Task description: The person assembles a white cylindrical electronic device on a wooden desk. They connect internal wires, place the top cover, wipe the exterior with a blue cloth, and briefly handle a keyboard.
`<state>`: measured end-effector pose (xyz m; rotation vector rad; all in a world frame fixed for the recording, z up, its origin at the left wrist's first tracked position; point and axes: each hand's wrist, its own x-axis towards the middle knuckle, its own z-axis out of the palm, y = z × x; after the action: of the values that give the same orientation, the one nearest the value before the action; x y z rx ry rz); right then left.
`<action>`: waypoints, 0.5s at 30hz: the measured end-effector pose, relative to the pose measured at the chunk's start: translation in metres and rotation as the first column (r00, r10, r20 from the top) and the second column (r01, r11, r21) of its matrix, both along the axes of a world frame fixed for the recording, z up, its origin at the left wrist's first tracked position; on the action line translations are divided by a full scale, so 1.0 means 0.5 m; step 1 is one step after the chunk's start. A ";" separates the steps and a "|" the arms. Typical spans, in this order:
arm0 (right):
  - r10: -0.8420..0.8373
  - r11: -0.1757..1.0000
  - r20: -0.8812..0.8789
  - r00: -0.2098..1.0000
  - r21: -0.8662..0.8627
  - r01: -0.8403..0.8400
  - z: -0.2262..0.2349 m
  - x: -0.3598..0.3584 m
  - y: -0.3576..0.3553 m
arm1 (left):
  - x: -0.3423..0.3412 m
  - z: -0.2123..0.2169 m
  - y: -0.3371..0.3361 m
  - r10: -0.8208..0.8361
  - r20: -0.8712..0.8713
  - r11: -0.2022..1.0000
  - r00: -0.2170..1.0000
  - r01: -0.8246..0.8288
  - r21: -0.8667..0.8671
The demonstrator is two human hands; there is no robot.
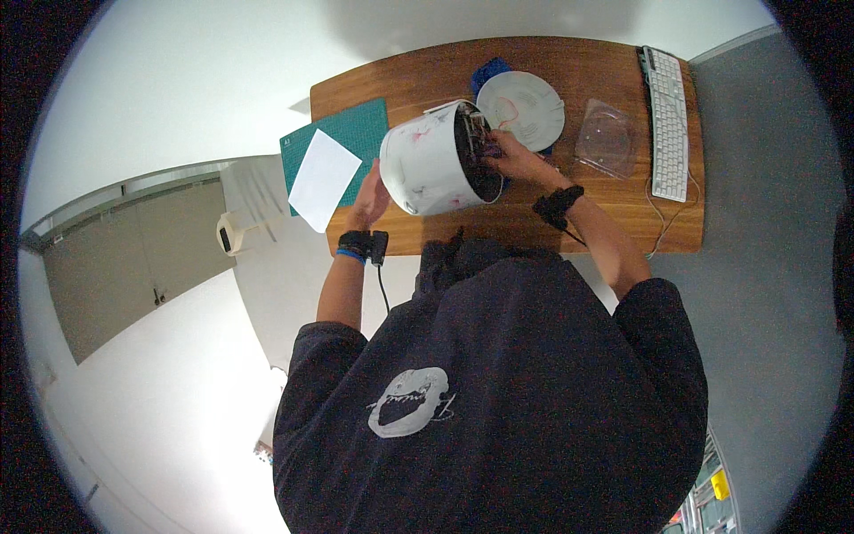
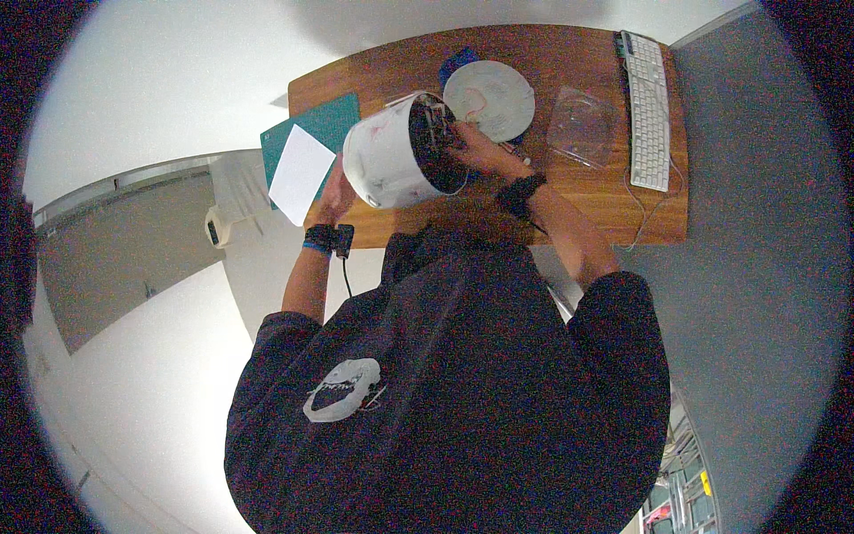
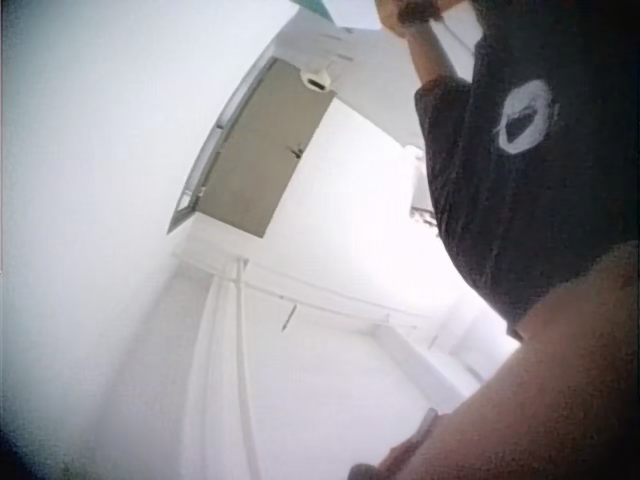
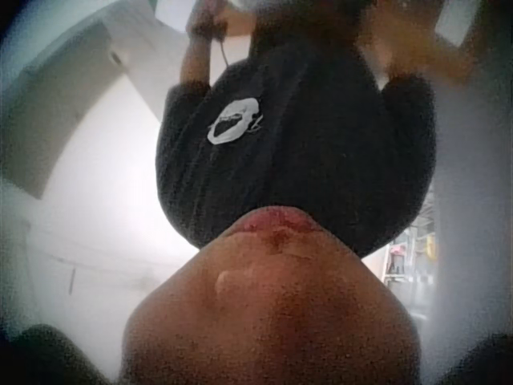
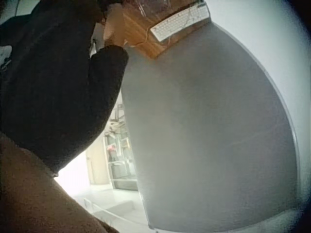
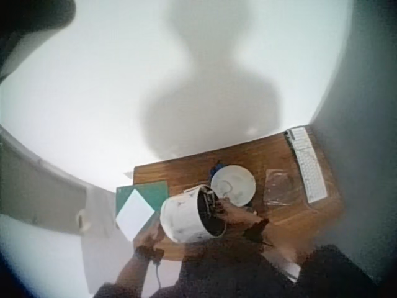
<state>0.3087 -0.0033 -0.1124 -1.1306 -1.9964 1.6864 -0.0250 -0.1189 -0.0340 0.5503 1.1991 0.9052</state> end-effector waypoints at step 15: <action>-0.041 0.812 0.276 0.960 0.569 -0.129 0.102 -0.120 -0.004 | 0.035 0.033 0.050 0.383 -0.868 0.840 0.317 0.273 0.470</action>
<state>0.2489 -0.0055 -0.0613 -1.1223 -2.4786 0.8302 -0.0077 -0.0940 -0.0173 1.7429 2.0615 0.9902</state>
